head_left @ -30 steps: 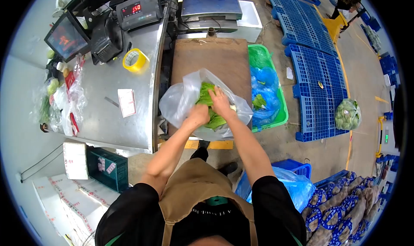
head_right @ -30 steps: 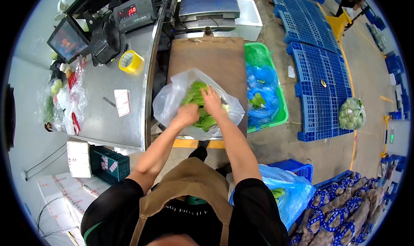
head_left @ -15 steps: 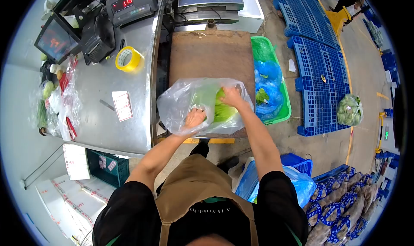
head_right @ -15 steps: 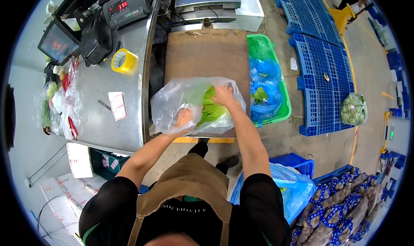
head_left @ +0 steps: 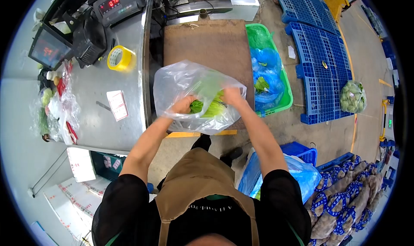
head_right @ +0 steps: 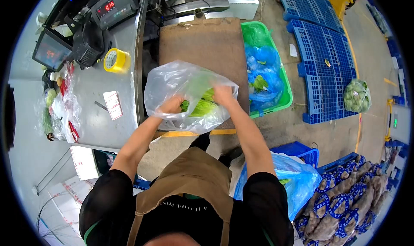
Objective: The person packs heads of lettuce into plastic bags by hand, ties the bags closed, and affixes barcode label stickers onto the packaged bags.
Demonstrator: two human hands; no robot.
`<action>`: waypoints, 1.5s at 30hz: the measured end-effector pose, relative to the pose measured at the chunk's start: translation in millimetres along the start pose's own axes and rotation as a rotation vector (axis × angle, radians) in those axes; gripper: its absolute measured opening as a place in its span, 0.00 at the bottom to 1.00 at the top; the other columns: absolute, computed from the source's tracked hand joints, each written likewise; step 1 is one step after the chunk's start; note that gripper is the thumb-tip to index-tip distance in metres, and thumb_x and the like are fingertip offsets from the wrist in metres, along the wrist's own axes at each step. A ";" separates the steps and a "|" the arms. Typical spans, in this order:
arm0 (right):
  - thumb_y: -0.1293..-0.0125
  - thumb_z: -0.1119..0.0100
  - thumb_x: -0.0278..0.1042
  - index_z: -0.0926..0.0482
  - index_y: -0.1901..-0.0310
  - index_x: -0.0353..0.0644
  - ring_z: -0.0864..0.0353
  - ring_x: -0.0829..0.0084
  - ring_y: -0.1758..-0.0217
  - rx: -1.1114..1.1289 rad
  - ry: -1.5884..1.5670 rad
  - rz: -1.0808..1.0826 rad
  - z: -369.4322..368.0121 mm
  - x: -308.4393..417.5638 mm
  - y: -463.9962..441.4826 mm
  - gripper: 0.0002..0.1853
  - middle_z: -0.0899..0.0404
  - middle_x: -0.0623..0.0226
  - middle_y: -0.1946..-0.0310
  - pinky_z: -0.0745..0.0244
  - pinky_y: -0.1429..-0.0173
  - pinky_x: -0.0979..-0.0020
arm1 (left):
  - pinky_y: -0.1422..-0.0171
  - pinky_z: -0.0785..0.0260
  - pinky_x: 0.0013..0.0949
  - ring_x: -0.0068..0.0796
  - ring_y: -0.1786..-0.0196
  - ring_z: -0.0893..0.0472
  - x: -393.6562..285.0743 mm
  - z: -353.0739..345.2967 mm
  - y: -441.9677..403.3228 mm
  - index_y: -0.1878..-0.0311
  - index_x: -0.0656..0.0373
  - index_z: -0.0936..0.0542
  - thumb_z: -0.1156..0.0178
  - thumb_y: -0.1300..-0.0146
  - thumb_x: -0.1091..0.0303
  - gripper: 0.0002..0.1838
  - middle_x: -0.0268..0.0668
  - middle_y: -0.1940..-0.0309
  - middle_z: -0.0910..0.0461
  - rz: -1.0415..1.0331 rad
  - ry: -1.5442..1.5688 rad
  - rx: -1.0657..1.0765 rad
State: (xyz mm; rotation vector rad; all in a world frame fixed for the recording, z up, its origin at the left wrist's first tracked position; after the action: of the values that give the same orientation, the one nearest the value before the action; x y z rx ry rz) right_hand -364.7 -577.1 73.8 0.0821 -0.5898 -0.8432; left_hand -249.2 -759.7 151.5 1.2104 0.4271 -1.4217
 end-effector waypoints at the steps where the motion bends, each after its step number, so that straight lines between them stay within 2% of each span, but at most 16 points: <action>1: 0.51 0.33 0.42 0.36 0.36 0.51 0.23 0.50 0.49 -0.010 0.040 -0.023 -7.5 -2.8 2.4 0.38 0.22 0.49 0.52 0.30 0.46 0.51 | 0.48 0.33 0.41 0.51 0.50 0.23 9.2 -0.6 -7.4 0.51 0.54 0.20 0.39 0.53 0.74 0.21 0.50 0.56 0.21 -0.152 -0.298 -0.099; 5: 0.51 0.32 0.42 0.36 0.36 0.48 0.26 0.48 0.46 -0.116 0.115 -0.043 -2.6 9.1 17.0 0.39 0.24 0.49 0.51 0.36 0.44 0.47 | 0.41 0.40 0.50 0.44 0.40 0.29 16.7 1.1 -30.6 0.49 0.47 0.20 0.32 0.56 0.61 0.25 0.41 0.44 0.28 -0.165 -0.622 -0.174; 8: 0.48 0.34 0.40 0.31 0.42 0.40 0.27 0.51 0.46 -0.505 0.300 0.033 10.5 47.0 36.7 0.31 0.26 0.50 0.52 0.40 0.43 0.48 | 0.39 0.41 0.52 0.45 0.41 0.28 22.7 5.1 -27.6 0.48 0.47 0.21 0.33 0.56 0.62 0.26 0.42 0.43 0.28 -0.093 -0.600 -0.175; 11: 0.48 0.35 0.42 0.24 0.54 0.34 0.22 0.55 0.54 -0.224 0.103 0.327 2.2 96.7 94.4 0.24 0.22 0.51 0.63 0.39 0.43 0.50 | 0.36 0.42 0.44 0.47 0.38 0.32 19.6 10.5 -28.1 0.45 0.45 0.22 0.37 0.52 0.67 0.26 0.42 0.42 0.29 0.162 0.002 -0.087; 13: 0.47 0.37 0.42 0.22 0.59 0.36 0.19 0.54 0.59 0.169 -0.004 0.328 -18.0 108.5 133.7 0.19 0.20 0.52 0.68 0.36 0.44 0.54 | 0.36 0.42 0.43 0.47 0.38 0.33 50.4 10.3 -36.8 0.43 0.44 0.23 0.39 0.52 0.69 0.28 0.42 0.42 0.29 0.079 -0.066 -0.123; 15: 0.46 0.40 0.37 0.21 0.60 0.39 0.19 0.53 0.60 0.373 -0.001 0.315 -30.2 103.9 154.1 0.14 0.19 0.51 0.69 0.34 0.44 0.56 | 0.35 0.42 0.45 0.48 0.38 0.34 66.3 9.1 -41.6 0.41 0.45 0.25 0.40 0.56 0.75 0.33 0.43 0.41 0.31 -0.285 -0.759 -0.226; 19: 0.47 0.46 0.27 0.20 0.63 0.41 0.18 0.55 0.58 0.412 0.025 0.327 -6.3 108.2 171.7 0.10 0.19 0.50 0.69 0.31 0.46 0.58 | 0.32 0.45 0.48 0.51 0.37 0.35 64.8 12.5 -42.0 0.37 0.46 0.29 0.42 0.62 0.82 0.41 0.44 0.38 0.33 -0.159 -0.495 -0.249; 25: 0.49 0.46 0.27 0.20 0.65 0.41 0.18 0.58 0.60 0.233 0.044 0.304 45.9 118.8 174.3 0.09 0.19 0.53 0.71 0.32 0.48 0.56 | 0.31 0.49 0.51 0.53 0.35 0.36 48.4 10.5 -38.1 0.38 0.49 0.28 0.44 0.56 0.82 0.36 0.49 0.38 0.33 -0.122 -0.557 -0.176; 26: 0.50 0.46 0.27 0.20 0.64 0.42 0.19 0.58 0.60 0.183 0.039 0.249 48.0 108.9 181.2 0.10 0.19 0.54 0.72 0.32 0.49 0.55 | 0.32 0.46 0.48 0.51 0.37 0.34 68.4 3.3 -40.8 0.38 0.51 0.28 0.48 0.48 0.79 0.30 0.49 0.40 0.30 -0.332 -0.970 -0.209; 27: 0.51 0.45 0.27 0.21 0.62 0.42 0.19 0.59 0.62 0.096 -0.033 0.247 50.7 104.7 199.3 0.12 0.21 0.57 0.74 0.33 0.50 0.56 | 0.31 0.45 0.45 0.49 0.36 0.33 114.9 -8.3 -50.2 0.38 0.51 0.28 0.52 0.42 0.74 0.26 0.48 0.40 0.29 -0.257 -0.727 -0.129; 29: 0.51 0.45 0.30 0.24 0.55 0.44 0.22 0.61 0.64 -0.100 -0.087 0.248 25.8 102.3 208.3 0.18 0.23 0.61 0.73 0.34 0.52 0.57 | 0.29 0.46 0.44 0.48 0.35 0.35 42.2 5.0 -33.6 0.37 0.54 0.29 0.46 0.42 0.71 0.26 0.47 0.37 0.32 -0.078 -0.599 -0.016; 30: 0.50 0.45 0.29 0.25 0.53 0.42 0.25 0.61 0.61 -0.572 -0.129 0.333 26.2 97.9 224.0 0.19 0.26 0.61 0.66 0.33 0.51 0.60 | 0.29 0.46 0.44 0.48 0.35 0.35 39.8 6.3 -38.7 0.37 0.55 0.30 0.45 0.43 0.71 0.27 0.47 0.37 0.32 -0.100 -0.671 0.006; 35: 0.49 0.45 0.25 0.26 0.53 0.38 0.27 0.57 0.54 -1.076 -0.250 -0.130 74.5 47.4 338.2 0.18 0.28 0.59 0.57 0.33 0.49 0.61 | 0.29 0.46 0.43 0.49 0.35 0.35 -14.2 -7.2 -20.1 0.36 0.57 0.32 0.41 0.46 0.71 0.31 0.48 0.38 0.32 -0.070 -1.209 0.079; 38: 0.49 0.44 0.23 0.24 0.53 0.37 0.26 0.50 0.52 -1.240 -0.354 -0.670 15.4 -22.8 424.3 0.18 0.25 0.52 0.56 0.30 0.48 0.59 | 0.30 0.44 0.41 0.51 0.35 0.35 2.0 2.8 -19.7 0.34 0.57 0.35 0.36 0.51 0.73 0.37 0.48 0.38 0.33 -0.139 -0.781 0.077; 40: 0.44 0.37 0.33 0.23 0.52 0.38 0.23 0.52 0.52 -1.256 -0.434 -1.025 -54.3 -69.7 494.9 0.18 0.23 0.52 0.57 0.29 0.46 0.59 | 0.32 0.41 0.41 0.51 0.37 0.33 1.4 5.7 -20.3 0.35 0.58 0.34 0.37 0.50 0.73 0.36 0.49 0.38 0.32 -0.075 -0.865 0.117; 45: 0.49 0.40 0.68 0.36 0.33 0.52 0.48 0.43 0.31 -0.635 -0.867 -1.728 -210.3 -137.5 623.8 0.45 0.51 0.42 0.32 0.43 0.35 0.46 | 0.37 0.37 0.40 0.49 0.41 0.27 -101.6 -54.7 -1.9 0.38 0.62 0.31 0.38 0.47 0.75 0.30 0.50 0.43 0.26 -0.070 -0.872 0.013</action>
State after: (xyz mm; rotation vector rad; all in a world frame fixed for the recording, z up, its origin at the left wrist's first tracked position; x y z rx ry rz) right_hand 97.8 -91.9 18.9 -0.4578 -0.9843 -2.7897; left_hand -248.0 -662.7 214.0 0.4905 -0.1503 -1.8478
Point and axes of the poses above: each hand's wrist, its own y-axis away from the middle knuckle, its own z-axis out of the back of the hand, x = y × z, the point moved 3 cm from there along -y, towards the middle knuckle
